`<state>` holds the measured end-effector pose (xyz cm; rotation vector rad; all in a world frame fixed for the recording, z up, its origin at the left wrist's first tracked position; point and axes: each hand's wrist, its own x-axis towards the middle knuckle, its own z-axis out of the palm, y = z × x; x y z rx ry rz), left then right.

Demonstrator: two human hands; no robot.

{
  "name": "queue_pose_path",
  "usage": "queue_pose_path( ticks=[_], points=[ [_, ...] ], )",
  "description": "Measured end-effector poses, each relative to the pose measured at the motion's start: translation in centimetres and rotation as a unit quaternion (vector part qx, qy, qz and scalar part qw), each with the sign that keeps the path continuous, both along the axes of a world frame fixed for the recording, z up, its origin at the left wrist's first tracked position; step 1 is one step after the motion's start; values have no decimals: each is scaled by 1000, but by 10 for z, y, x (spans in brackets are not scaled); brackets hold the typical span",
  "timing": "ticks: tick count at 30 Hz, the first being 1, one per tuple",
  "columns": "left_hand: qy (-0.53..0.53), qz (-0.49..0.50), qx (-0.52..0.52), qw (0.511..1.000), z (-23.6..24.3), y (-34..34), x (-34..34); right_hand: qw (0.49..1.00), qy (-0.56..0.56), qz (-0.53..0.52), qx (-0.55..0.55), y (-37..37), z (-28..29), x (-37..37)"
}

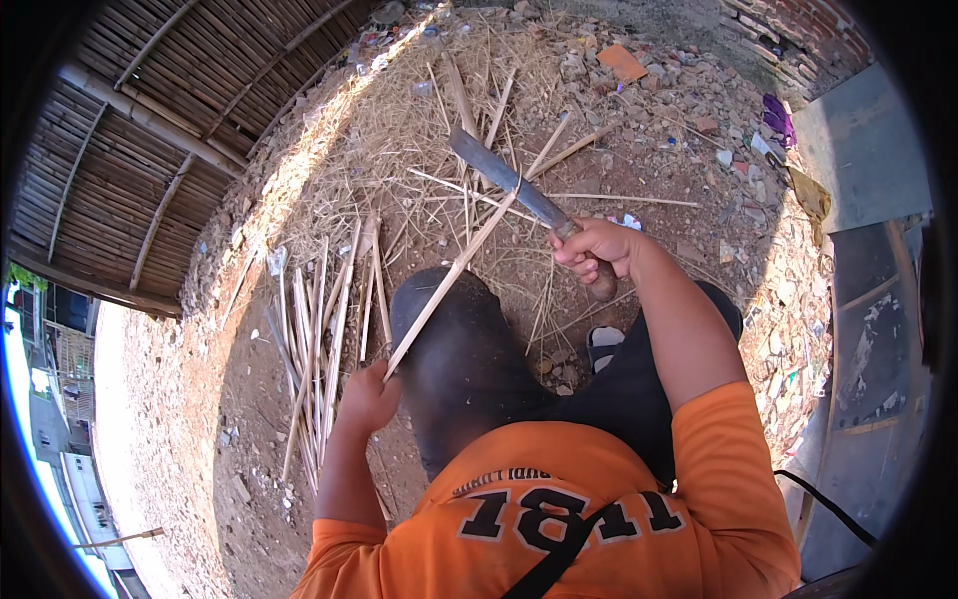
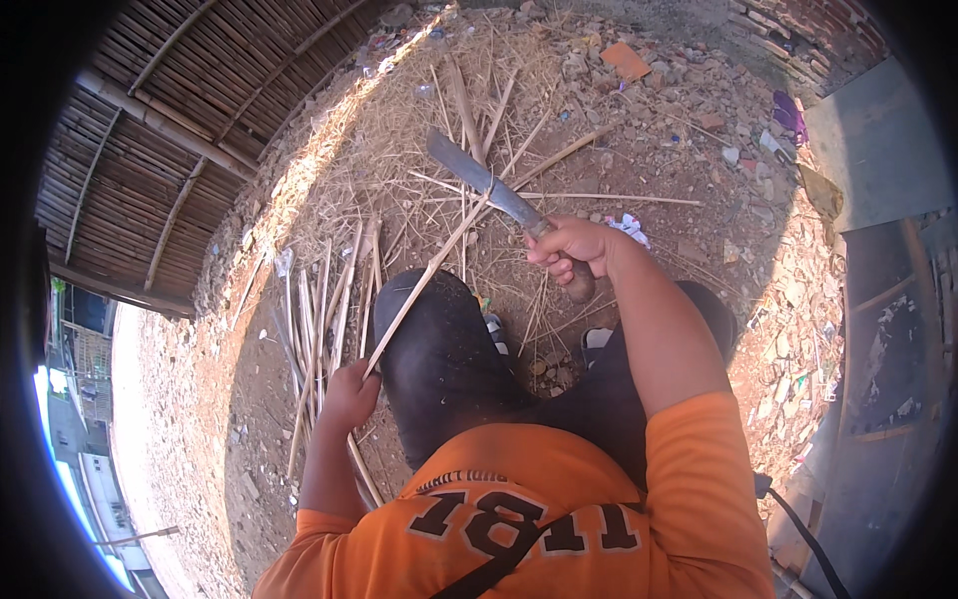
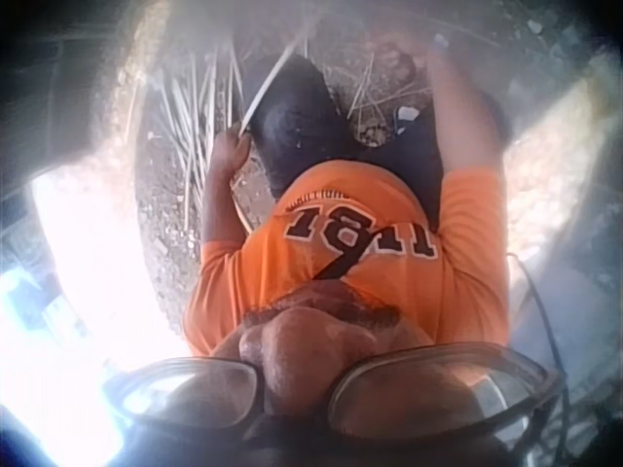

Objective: The person uses a large blade to shave and smooth the surface of a bamboo strip while sitting on the ground.

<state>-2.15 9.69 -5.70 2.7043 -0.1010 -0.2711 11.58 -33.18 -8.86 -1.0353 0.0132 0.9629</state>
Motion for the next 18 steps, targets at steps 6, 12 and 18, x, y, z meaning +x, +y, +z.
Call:
queue_pose_path(
  ticks=[6, 12, 18],
  points=[
    [59, 12, -36, 998, 4, 5, 6, 1000, 13, 0, 4, -2, 0, -1],
    [28, 39, -92, 995, -9, 1, -3, 840, -321, -311, -306, 19, 16, 7],
    [-39, 76, -336, 938, -3, -24, 20, 865, -211, -450, -69, 14, 41, 4]
  ],
)
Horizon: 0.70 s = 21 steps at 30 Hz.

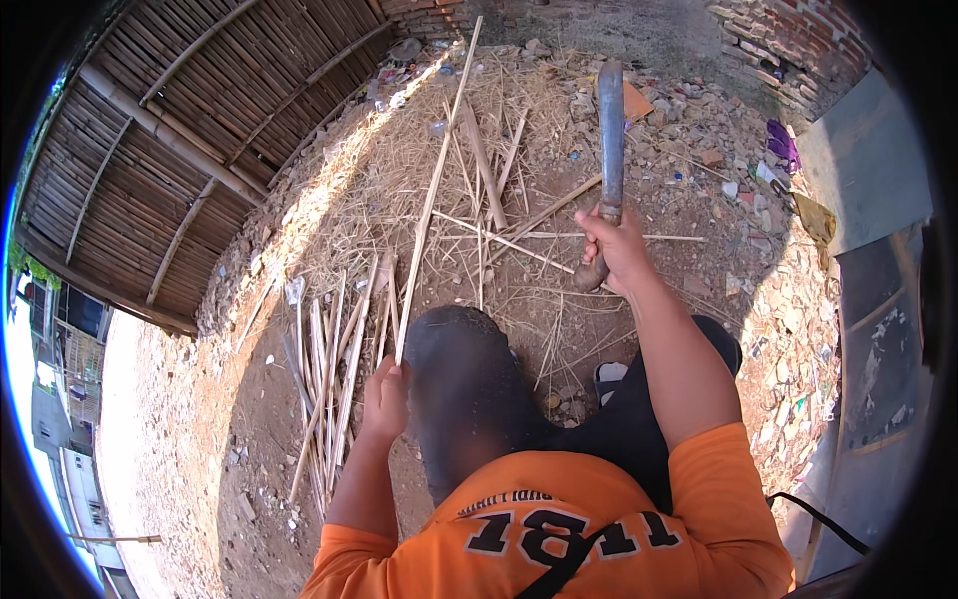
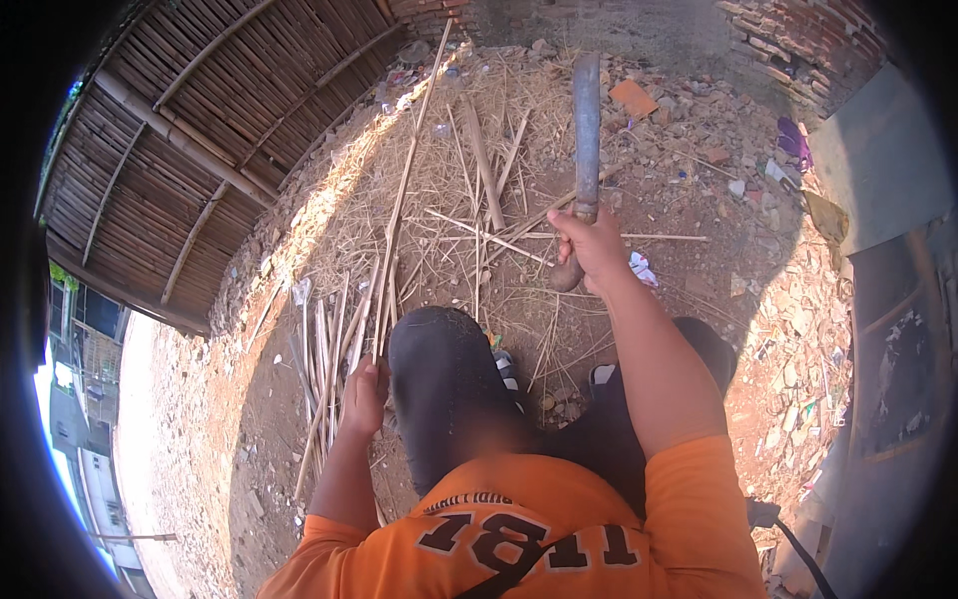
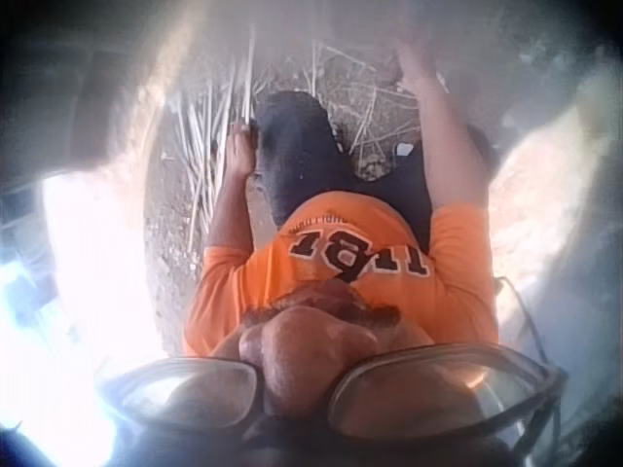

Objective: The person uses a large blade to shave and smooth the surface of a bamboo strip while sitting on the ground.

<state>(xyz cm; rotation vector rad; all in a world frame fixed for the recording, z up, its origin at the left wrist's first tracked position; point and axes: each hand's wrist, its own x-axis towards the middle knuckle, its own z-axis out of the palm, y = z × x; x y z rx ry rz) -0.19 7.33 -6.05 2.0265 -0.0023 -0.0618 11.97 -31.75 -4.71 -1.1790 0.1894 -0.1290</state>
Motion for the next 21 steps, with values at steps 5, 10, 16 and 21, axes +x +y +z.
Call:
queue_pose_path(
  ticks=[5, 10, 16, 21],
  points=[
    [-17, -59, -147, 987, 50, -90, 81, 998, -18, 60, 14, 5, 12, -13],
    [-31, -160, -262, 951, 52, -174, 138, 992, -72, 64, -78, 4, 29, -17],
    [31, -216, -337, 916, 32, -246, 150, 991, -49, 45, -117, -16, 16, -8],
    [37, -192, -375, 906, 28, -263, 163, 989, -27, 27, -145, -27, 21, 3]
  ],
)
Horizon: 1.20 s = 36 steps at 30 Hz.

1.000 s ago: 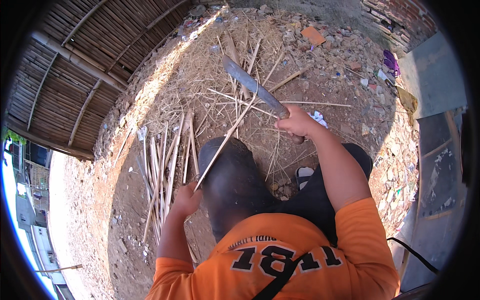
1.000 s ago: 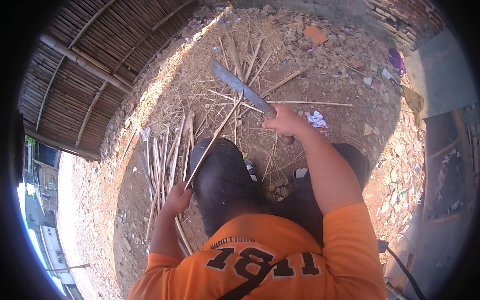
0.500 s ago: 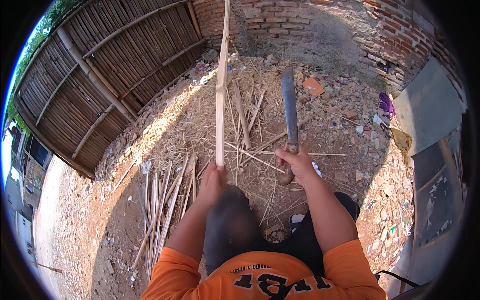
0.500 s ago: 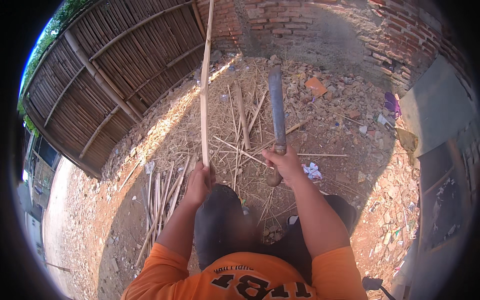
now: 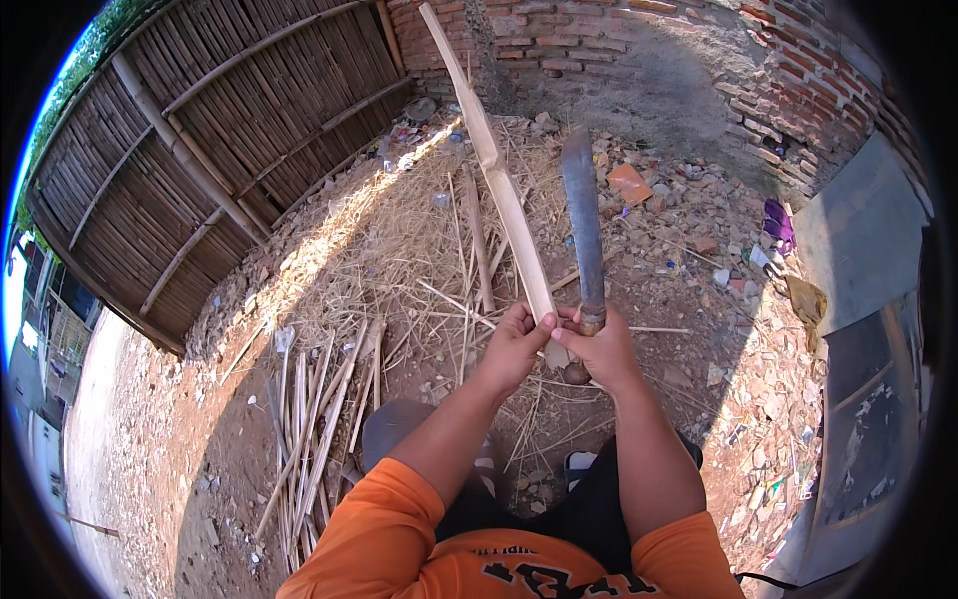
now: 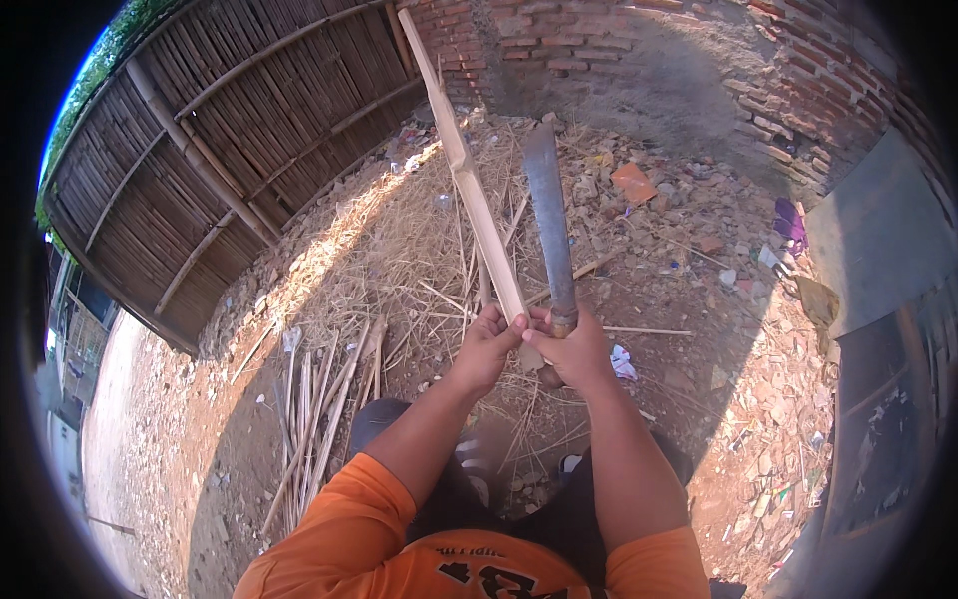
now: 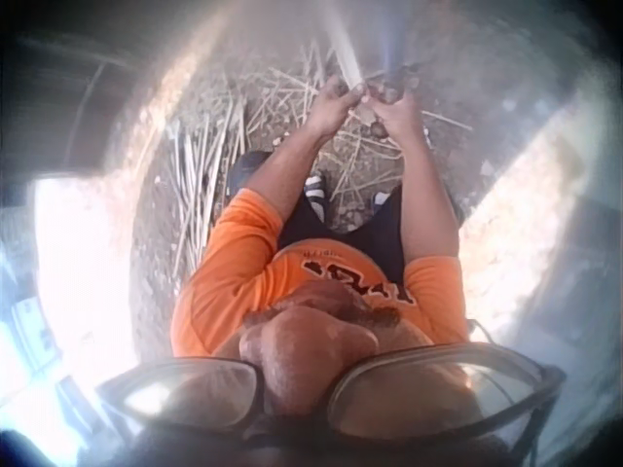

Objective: The person uses a large blade to shave and smooth the surface of a bamboo strip while sitting on the ground.

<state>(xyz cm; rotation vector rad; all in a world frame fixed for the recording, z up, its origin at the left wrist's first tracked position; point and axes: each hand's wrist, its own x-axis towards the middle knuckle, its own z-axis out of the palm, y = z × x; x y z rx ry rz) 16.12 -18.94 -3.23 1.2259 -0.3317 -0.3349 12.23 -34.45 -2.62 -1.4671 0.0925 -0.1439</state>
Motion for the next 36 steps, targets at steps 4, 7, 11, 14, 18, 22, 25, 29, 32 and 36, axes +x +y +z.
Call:
queue_pose_path(
  ticks=[4, 7, 11, 14, 18, 22, 25, 29, 32, 36],
  points=[
    [-8, -3, -4, 1000, 9, 6, 17, 998, 46, -12, -29, 0, 6, 3],
    [-68, 49, 81, 993, 14, 14, 27, 993, 33, -34, -108, 0, 3, 9],
    [-173, 187, 262, 931, 54, 61, 25, 993, -6, -55, -103, -27, 5, 3],
    [-329, 383, 433, 747, 85, 149, 40, 996, 8, -71, -62, -47, 24, -18],
    [-443, 495, 586, 463, 113, 229, 29, 995, -18, -50, -81, -77, 20, -40],
    [-497, 477, 615, 383, 134, 277, -7, 995, -35, -70, -67, -86, 22, -49],
    [-483, 505, 632, 335, 147, 291, -34, 993, -54, -63, -87, -91, 25, -56],
    [-515, 516, 623, 284, 163, 314, -46, 993, -34, -65, -90, -104, 21, -58],
    [-485, 382, 694, 369, 180, 317, -47, 991, -32, -28, -127, -111, 17, -59],
    [-323, 107, 799, 495, 192, 322, -29, 993, -2, -41, -111, -113, 14, -55]
  ],
)
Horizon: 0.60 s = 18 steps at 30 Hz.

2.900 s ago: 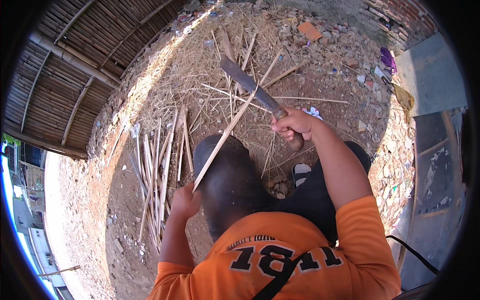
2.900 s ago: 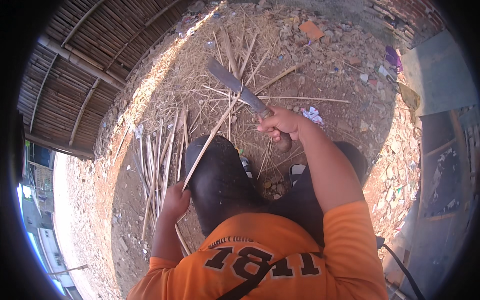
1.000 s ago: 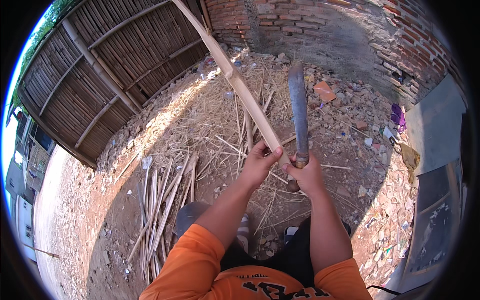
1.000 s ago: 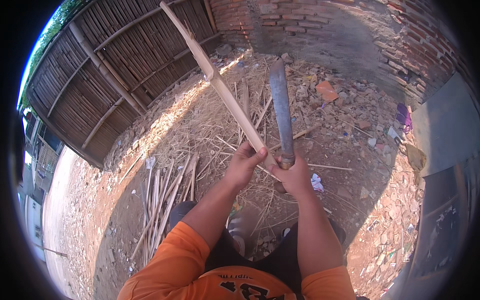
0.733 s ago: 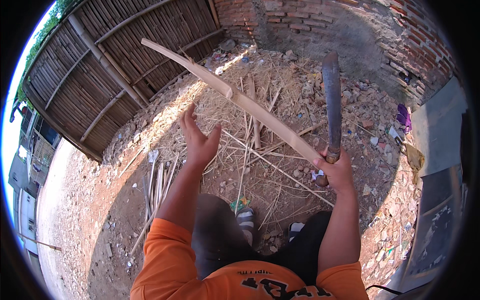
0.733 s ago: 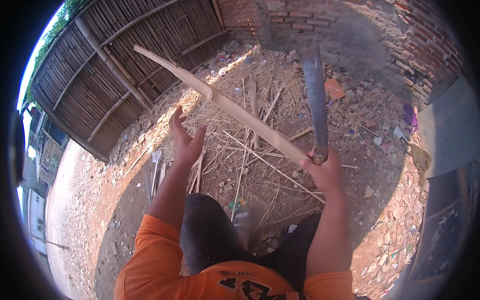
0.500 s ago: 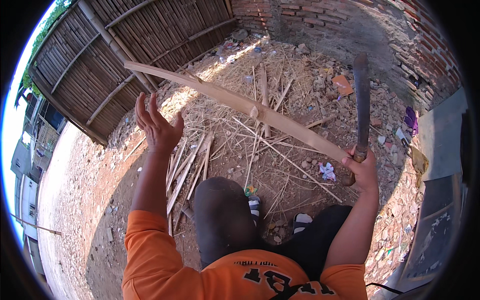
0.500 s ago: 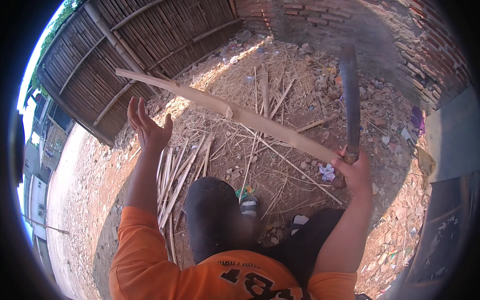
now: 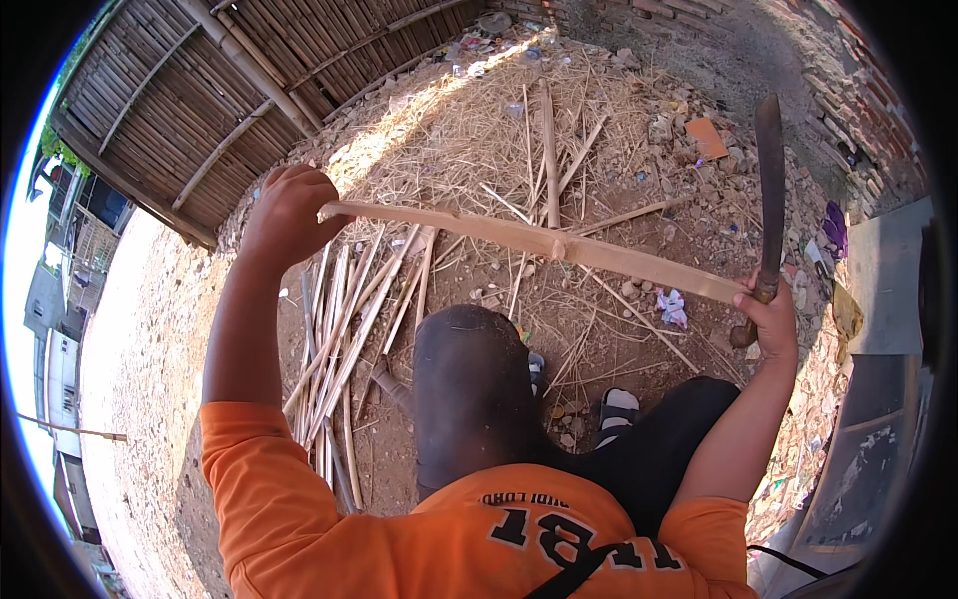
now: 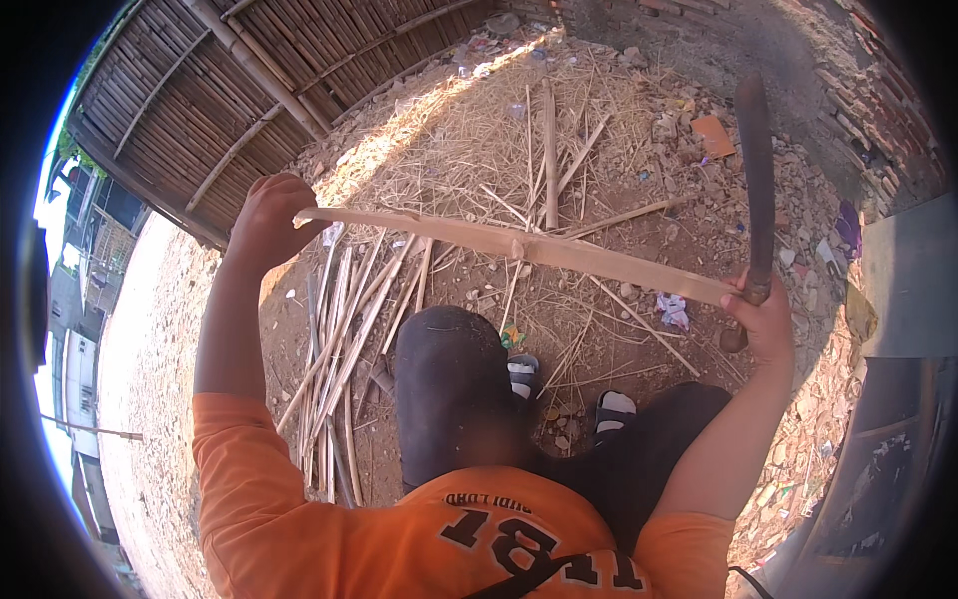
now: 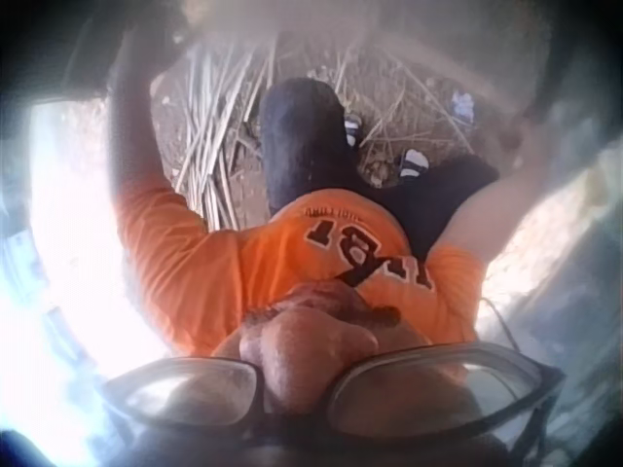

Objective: The person uses a large blade to shave and smooth the surface of a bamboo strip while sitting on the ground.

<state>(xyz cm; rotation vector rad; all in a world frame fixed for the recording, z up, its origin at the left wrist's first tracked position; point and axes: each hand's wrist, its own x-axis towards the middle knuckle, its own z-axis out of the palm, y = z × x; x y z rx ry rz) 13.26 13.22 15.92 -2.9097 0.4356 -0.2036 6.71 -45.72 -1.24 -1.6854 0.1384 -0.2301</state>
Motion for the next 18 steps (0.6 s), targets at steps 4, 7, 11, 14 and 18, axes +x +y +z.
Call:
queue_pose_path(
  ticks=[4, 7, 11, 14, 18],
  points=[
    [89, -52, -2, 995, -33, -10, 0, 999, 34, -2, -34, 0, -4, 11],
    [262, -22, -97, 960, -65, -10, 2, 995, 2, -13, -94, -5, -13, 22],
    [317, 32, -176, 931, -102, -22, -30, 948, 30, -147, -280, -1, -18, 33],
    [344, 88, -361, 862, -139, -23, -71, 904, -8, -155, -398, 26, -6, 37],
    [366, 88, -456, 806, -187, -49, -108, 935, -5, 31, -353, 104, 13, 25]
  ],
)
